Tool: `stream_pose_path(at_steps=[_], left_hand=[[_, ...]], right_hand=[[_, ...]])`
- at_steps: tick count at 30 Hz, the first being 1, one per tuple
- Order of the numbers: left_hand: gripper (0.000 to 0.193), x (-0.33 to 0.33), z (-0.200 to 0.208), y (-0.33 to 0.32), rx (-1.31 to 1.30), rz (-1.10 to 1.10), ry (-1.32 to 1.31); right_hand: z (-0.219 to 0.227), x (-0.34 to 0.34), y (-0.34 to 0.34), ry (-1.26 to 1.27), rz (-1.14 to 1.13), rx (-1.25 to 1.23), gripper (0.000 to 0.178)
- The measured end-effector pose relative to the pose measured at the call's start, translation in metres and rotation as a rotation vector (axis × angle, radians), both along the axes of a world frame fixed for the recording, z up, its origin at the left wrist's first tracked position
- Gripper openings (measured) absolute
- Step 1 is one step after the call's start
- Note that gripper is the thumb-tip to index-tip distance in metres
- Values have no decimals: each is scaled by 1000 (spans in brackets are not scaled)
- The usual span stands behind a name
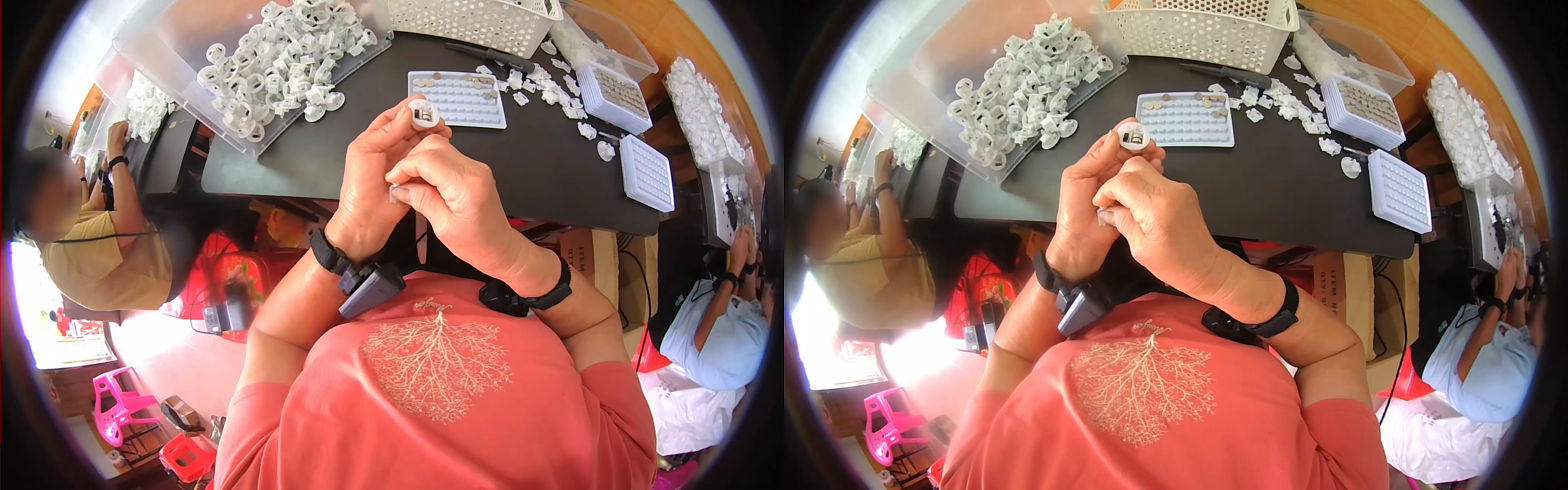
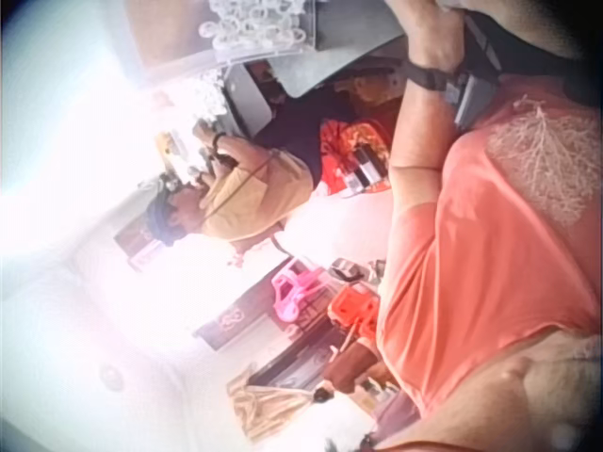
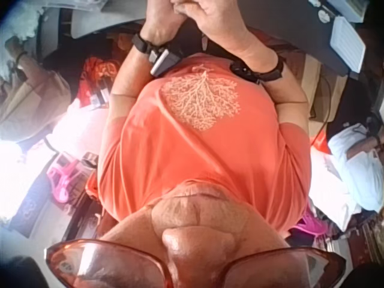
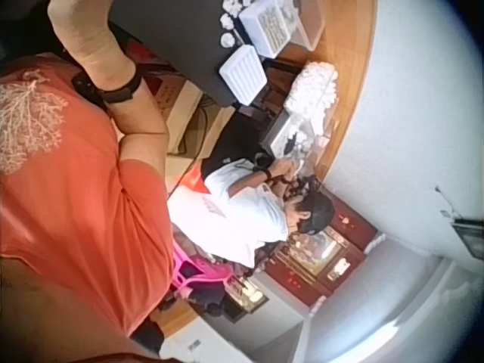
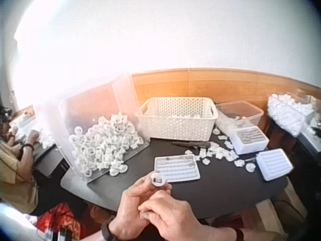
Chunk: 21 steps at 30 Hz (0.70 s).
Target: Manually assembling small white plastic components by inserting metal inserts and other plastic pieces.
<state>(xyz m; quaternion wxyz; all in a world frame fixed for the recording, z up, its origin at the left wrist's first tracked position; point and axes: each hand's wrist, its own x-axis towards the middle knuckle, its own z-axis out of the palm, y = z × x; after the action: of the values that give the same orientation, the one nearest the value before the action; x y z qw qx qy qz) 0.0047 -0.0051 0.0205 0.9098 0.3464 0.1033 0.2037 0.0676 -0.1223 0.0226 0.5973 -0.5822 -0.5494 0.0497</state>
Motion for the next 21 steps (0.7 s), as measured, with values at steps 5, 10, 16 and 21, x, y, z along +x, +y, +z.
stream_pose_path(at_steps=[5, 10, 16, 21], left_hand=[[38, -4, -4, 0, 0, 9, 38], [38, -6, 1, 2, 37, -11, 9], [32, -1, -2, 4, -54, 45, 13], [34, 2, 2, 0, -19, 108, 93]], right_hand=[[-4, 2, 1, -16, 31, -43, 16], [3, 2, 5, 25, 88, 54, 17], [-5, 0, 9, 7, 45, 55, 15], [-2, -4, 6, 59, 40, -14, 15]])
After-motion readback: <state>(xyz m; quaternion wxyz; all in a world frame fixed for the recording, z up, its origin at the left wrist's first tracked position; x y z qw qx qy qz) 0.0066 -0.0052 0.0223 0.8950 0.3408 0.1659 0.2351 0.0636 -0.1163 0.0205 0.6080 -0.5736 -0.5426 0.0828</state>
